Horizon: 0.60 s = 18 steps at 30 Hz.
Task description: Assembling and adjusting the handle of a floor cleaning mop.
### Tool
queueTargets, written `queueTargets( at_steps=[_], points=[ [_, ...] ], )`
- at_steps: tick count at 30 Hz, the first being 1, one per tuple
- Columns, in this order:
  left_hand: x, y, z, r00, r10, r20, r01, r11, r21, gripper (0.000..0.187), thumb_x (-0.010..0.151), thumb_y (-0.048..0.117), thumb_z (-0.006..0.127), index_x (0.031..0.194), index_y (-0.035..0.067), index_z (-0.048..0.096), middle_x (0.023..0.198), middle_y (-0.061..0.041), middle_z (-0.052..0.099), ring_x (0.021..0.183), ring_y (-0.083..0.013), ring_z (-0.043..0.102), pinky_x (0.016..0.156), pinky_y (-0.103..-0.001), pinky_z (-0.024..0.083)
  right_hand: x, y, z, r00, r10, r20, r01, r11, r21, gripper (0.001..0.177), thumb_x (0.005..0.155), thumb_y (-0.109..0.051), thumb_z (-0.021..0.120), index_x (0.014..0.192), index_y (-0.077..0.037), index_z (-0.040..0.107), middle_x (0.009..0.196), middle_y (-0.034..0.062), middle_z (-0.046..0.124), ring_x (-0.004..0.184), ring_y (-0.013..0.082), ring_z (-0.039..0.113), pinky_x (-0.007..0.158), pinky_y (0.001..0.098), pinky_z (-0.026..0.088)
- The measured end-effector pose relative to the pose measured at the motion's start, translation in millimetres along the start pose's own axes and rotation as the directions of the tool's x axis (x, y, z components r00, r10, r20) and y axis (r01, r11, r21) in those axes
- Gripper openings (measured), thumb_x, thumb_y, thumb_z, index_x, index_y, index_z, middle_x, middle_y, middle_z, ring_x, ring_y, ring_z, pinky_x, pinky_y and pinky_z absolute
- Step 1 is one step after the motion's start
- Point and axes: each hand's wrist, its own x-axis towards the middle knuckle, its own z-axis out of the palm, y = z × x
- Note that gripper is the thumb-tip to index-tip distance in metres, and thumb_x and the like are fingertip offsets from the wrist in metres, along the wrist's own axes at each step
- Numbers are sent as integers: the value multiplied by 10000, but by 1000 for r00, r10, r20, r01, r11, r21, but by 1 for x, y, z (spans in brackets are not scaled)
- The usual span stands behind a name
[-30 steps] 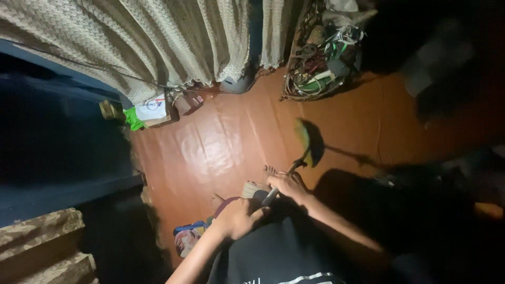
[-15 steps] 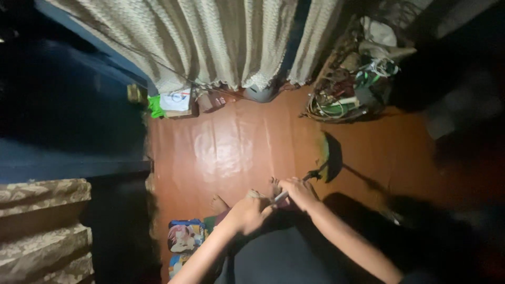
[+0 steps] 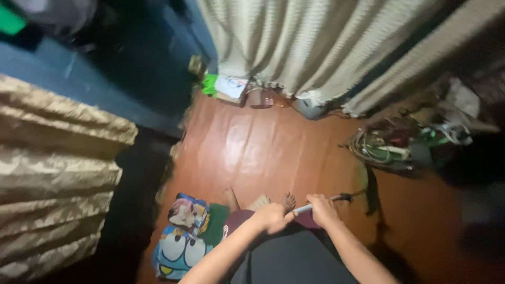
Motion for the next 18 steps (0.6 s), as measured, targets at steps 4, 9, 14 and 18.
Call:
queueTargets(
  at_steps=[4,9,14,18],
  points=[
    [-68,-19,-30,991,35,-127,-64,971,-232,533,1023,452,432,1021,-6,704,956,-286,696,956,-458,659,853,-534,495,8,-71,-24,994,-109,-2,108,991,73,278,764,19,605,974,-120,723,983,126,723,1020,369,657,886,480,521],
    [-190,-49,-76,932,-135,-336,-33,893,-449,463,997,400,486,848,-6,651,853,-247,670,868,-450,638,751,-521,478,37,-169,-20,964,-235,124,232,972,33,230,702,-13,636,910,-83,702,970,145,701,1018,384,629,882,492,502],
    [-294,-90,-90,869,-336,-362,99,837,-538,439,957,424,547,800,23,632,775,-210,656,807,-425,643,695,-510,481,72,-279,17,840,-489,236,492,869,48,213,726,-44,644,937,-60,665,974,155,693,1017,390,631,872,493,491],
    [-332,-145,-45,814,-516,-268,242,720,-650,455,940,489,577,815,56,636,732,-191,645,771,-390,670,687,-501,494,106,-364,58,595,-648,476,753,656,-48,170,773,-146,704,918,-70,662,965,152,688,1017,361,640,936,474,472]
  ],
)
